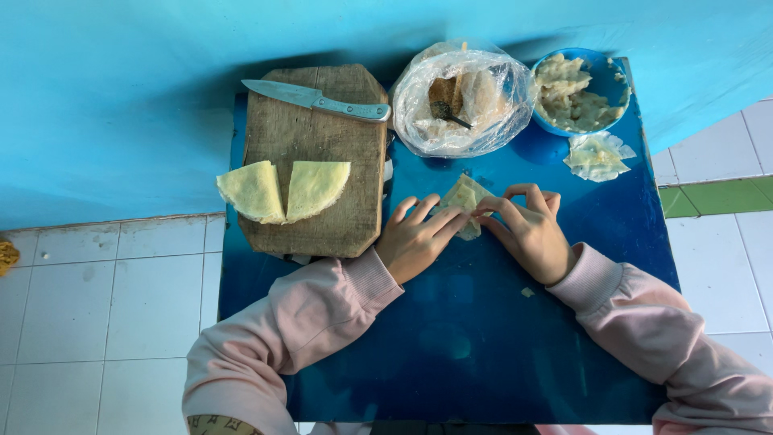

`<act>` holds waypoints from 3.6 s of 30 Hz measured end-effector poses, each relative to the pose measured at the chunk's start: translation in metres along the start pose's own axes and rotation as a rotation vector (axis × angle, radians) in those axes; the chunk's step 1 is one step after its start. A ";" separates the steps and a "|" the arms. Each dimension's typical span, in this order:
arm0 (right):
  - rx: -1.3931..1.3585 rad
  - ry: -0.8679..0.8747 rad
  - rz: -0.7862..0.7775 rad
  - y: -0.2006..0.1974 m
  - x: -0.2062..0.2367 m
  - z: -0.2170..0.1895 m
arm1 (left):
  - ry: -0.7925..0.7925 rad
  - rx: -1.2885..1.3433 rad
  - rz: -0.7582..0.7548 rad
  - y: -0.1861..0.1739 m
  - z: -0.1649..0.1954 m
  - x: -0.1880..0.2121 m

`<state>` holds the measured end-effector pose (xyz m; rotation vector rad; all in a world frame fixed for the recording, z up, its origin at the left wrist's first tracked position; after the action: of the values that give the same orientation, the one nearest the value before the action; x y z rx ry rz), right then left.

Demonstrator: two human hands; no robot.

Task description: The person spoons brown filling from a plastic-lined bowl onto thin pastry wrappers, folds the wrappers over the filling into triangular pockets by hand, and stacks the folded pieces in a row on the table. A knife and a bowl of filling sit on a cutting board beside the work area.

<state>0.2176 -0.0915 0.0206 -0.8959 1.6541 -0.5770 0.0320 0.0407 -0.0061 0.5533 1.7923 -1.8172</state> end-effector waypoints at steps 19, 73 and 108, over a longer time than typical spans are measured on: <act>-0.326 -0.099 -0.158 -0.006 -0.010 0.012 | -0.061 0.161 -0.032 -0.009 0.000 -0.012; -0.160 -0.003 -0.054 -0.006 -0.016 -0.001 | -0.258 0.279 0.116 -0.006 -0.006 -0.021; -0.154 0.007 -0.086 -0.004 -0.014 0.001 | -0.232 0.299 0.153 0.009 -0.010 -0.015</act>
<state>0.2205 -0.0825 0.0313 -1.0826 1.6900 -0.5172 0.0488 0.0524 -0.0039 0.5478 1.3013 -1.9644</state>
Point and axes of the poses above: each hand's wrist, its own x-axis away from the middle knuckle, its own y-axis out of the palm, z = x × y, the point moved 1 cm from there along -x, towards the middle knuckle, and after that the axes turned 7 degrees about z, right-handed, at the moved point
